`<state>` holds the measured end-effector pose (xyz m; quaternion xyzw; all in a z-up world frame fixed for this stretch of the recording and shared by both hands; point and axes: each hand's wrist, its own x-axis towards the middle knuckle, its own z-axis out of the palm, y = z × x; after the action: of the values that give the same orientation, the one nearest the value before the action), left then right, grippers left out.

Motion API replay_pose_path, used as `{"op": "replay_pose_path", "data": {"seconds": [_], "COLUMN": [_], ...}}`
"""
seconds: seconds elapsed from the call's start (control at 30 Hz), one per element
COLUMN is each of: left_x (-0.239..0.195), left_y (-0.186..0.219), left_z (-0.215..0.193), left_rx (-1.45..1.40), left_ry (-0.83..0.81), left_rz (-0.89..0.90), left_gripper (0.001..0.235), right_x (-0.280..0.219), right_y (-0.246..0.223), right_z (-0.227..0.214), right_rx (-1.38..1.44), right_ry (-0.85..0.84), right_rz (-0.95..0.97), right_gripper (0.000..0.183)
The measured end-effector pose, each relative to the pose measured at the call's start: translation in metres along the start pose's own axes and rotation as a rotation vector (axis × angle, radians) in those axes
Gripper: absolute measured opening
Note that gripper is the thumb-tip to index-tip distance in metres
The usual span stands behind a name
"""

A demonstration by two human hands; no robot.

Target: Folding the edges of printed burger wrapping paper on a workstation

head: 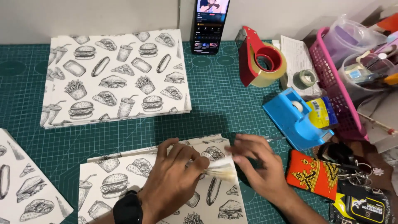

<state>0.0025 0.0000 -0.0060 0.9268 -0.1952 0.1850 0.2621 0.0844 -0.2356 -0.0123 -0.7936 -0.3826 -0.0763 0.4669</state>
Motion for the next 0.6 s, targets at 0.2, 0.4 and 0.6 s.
{"op": "replay_pose_path", "data": {"seconds": [0.2, 0.4, 0.6], "left_x": [0.0016, -0.002, 0.0], "left_y": [-0.0006, -0.0024, -0.0013], "left_z": [-0.0008, 0.0043, 0.0039], "left_rx": [0.056, 0.05, 0.076], "left_ry": [0.013, -0.081, 0.028], "left_rz": [0.068, -0.04, 0.031], "left_gripper": [0.022, 0.029, 0.029], "right_x": [0.002, -0.0001, 0.0002], "right_y": [0.004, -0.0005, 0.0027], "right_z": [0.0033, 0.001, 0.0001], "right_rx": [-0.025, 0.072, 0.115], "right_ry": [-0.077, -0.063, -0.022], "right_rz": [0.152, 0.099, 0.1], "right_gripper": [0.037, 0.034, 0.028]}}
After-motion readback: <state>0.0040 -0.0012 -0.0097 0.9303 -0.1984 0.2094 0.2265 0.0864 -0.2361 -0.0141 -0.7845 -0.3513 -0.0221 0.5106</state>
